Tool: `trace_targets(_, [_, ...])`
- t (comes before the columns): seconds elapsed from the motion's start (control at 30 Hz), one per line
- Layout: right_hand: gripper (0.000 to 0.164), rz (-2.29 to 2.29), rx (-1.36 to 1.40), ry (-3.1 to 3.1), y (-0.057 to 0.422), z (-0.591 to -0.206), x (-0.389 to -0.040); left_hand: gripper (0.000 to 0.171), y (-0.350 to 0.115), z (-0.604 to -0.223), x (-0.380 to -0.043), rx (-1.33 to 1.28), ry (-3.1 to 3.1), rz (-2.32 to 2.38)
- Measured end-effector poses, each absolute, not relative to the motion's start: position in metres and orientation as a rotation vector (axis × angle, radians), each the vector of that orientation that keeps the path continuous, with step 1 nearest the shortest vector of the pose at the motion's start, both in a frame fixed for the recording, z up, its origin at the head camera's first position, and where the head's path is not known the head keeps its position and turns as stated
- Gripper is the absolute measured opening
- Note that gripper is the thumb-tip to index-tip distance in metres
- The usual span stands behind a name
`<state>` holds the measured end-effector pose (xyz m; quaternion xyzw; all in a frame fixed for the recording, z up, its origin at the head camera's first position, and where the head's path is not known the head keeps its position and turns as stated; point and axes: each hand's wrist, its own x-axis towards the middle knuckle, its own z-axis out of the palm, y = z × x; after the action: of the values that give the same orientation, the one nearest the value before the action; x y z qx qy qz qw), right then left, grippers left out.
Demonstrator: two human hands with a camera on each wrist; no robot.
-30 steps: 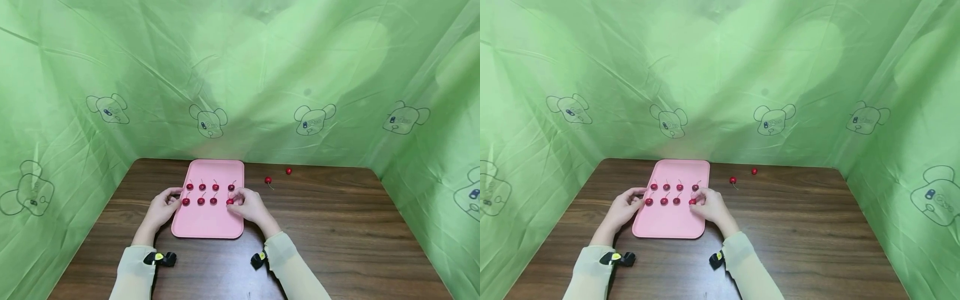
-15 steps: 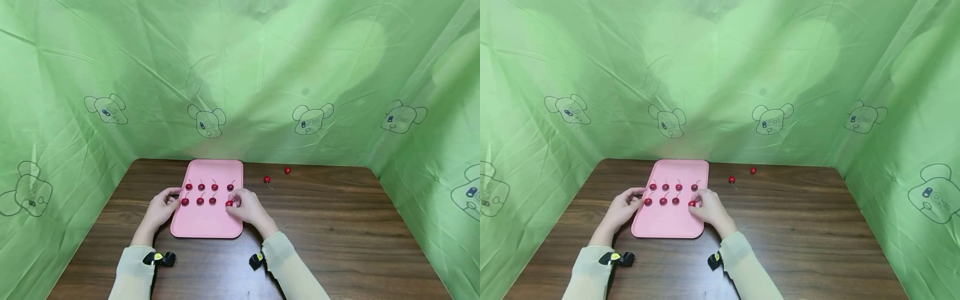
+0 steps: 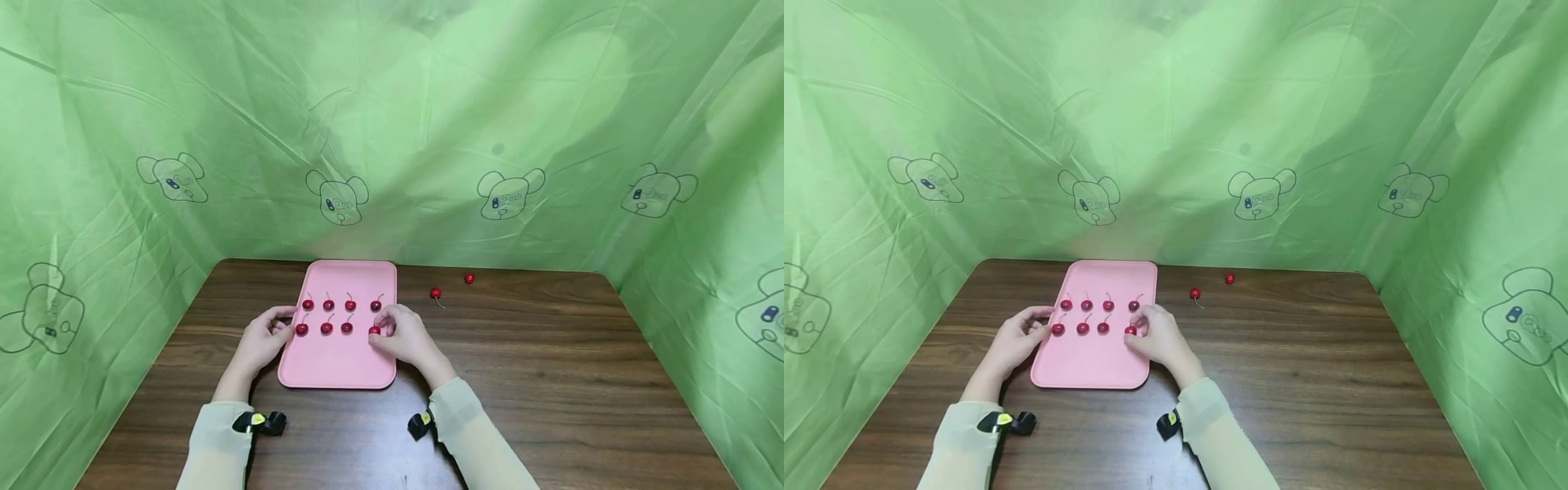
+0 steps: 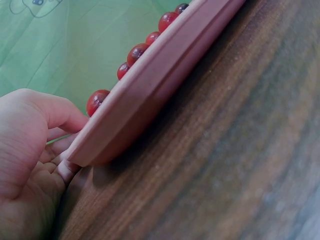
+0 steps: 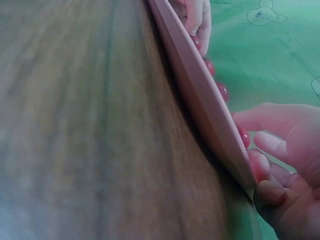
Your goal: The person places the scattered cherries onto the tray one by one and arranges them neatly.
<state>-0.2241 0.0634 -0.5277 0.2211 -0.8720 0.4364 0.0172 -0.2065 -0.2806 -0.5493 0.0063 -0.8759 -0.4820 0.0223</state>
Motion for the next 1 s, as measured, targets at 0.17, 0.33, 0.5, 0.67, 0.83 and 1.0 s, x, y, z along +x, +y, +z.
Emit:
trace_targets(0.17, [0.022,1.374,0.67,-2.685,0.07,-0.524,-0.225,0.039,-0.279,-0.549,-0.207,0.018,-2.706,-1.5])
trace_targets(0.33, [0.02,1.372,0.623,-2.653,0.08,-0.52,-0.228,0.039,-0.28,-0.549,-0.207,0.014,-2.706,-1.504])
trace_targets(0.5, [0.021,1.371,0.571,-2.637,0.088,-0.514,-0.23,0.039,-0.281,-0.55,-0.206,0.021,-2.705,-1.504])
trace_targets(0.67, [0.02,1.403,0.507,-2.621,0.097,-0.507,-0.232,0.039,-0.281,-0.55,-0.206,0.013,-2.71,-1.496])
trace_targets(0.83, [0.019,1.418,0.485,-2.574,0.109,-0.503,-0.238,0.039,-0.281,-0.55,-0.205,0.027,-2.711,-1.497])
trace_targets(1.0, [0.02,1.426,0.427,-2.542,0.126,-0.5,-0.248,0.039,-0.281,-0.55,-0.205,0.027,-2.704,-1.494])
